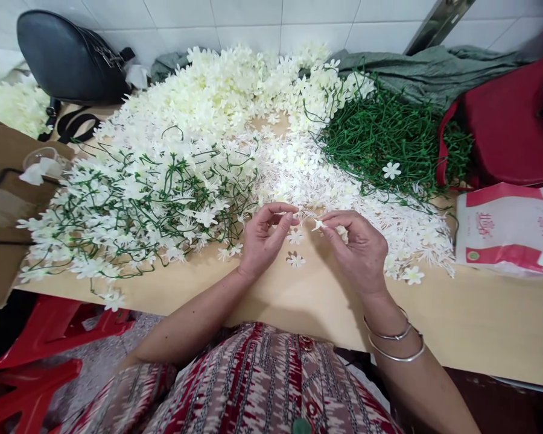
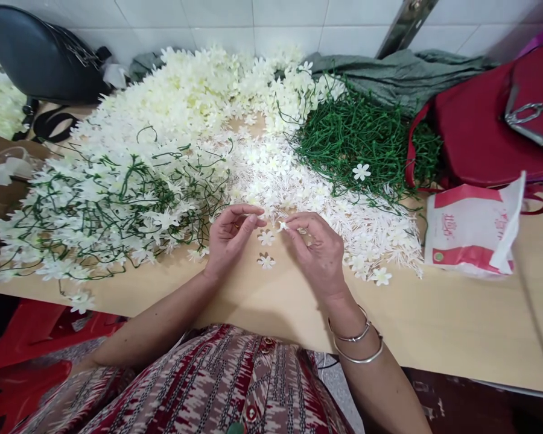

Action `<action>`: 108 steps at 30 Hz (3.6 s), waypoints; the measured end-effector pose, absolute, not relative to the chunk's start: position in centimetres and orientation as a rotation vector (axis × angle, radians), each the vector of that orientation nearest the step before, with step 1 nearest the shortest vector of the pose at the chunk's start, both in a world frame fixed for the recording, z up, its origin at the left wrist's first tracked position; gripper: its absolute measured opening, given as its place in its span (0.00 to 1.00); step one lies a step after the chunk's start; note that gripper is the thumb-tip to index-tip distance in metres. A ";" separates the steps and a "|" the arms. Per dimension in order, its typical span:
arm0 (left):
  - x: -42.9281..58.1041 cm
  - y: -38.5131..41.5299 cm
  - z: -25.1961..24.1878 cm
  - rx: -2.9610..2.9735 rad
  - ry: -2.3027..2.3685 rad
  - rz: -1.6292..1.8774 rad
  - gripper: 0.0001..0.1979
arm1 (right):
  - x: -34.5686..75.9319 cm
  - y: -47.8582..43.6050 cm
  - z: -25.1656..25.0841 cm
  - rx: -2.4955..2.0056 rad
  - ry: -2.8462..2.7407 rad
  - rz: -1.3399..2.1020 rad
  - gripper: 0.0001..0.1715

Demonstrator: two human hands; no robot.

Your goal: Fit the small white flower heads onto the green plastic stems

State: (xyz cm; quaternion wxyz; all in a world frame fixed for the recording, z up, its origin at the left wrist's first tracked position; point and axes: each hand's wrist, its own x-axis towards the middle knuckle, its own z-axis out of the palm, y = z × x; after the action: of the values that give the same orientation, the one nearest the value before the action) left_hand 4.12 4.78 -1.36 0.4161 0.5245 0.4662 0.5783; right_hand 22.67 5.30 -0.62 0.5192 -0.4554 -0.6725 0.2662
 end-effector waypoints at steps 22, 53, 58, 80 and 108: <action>4.4 4.4 -1.0 1.699 1.175 1.458 0.06 | 22.4 5.4 -1.0 -1.129 -1.230 1.232 0.12; 9.4 16.0 2.0 2.244 1.265 1.212 0.11 | 23.8 6.9 -0.9 -1.186 -1.150 1.020 0.14; 10.3 20.9 1.2 2.371 1.387 1.022 0.07 | 24.0 7.4 -1.5 -1.196 -1.177 0.985 0.14; 4.3 6.0 2.4 1.250 1.056 1.204 0.17 | 24.6 6.3 0.2 -1.053 -1.134 1.281 0.15; 4.9 4.4 -0.1 1.600 1.092 1.195 0.09 | 23.3 5.9 0.1 -1.096 -1.197 1.493 0.17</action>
State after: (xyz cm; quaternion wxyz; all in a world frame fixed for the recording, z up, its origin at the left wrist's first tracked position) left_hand 4.87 4.43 -0.15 0.4193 0.6382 0.4356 0.4766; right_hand 23.30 5.88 0.07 0.4510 -0.4437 -0.4844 0.6043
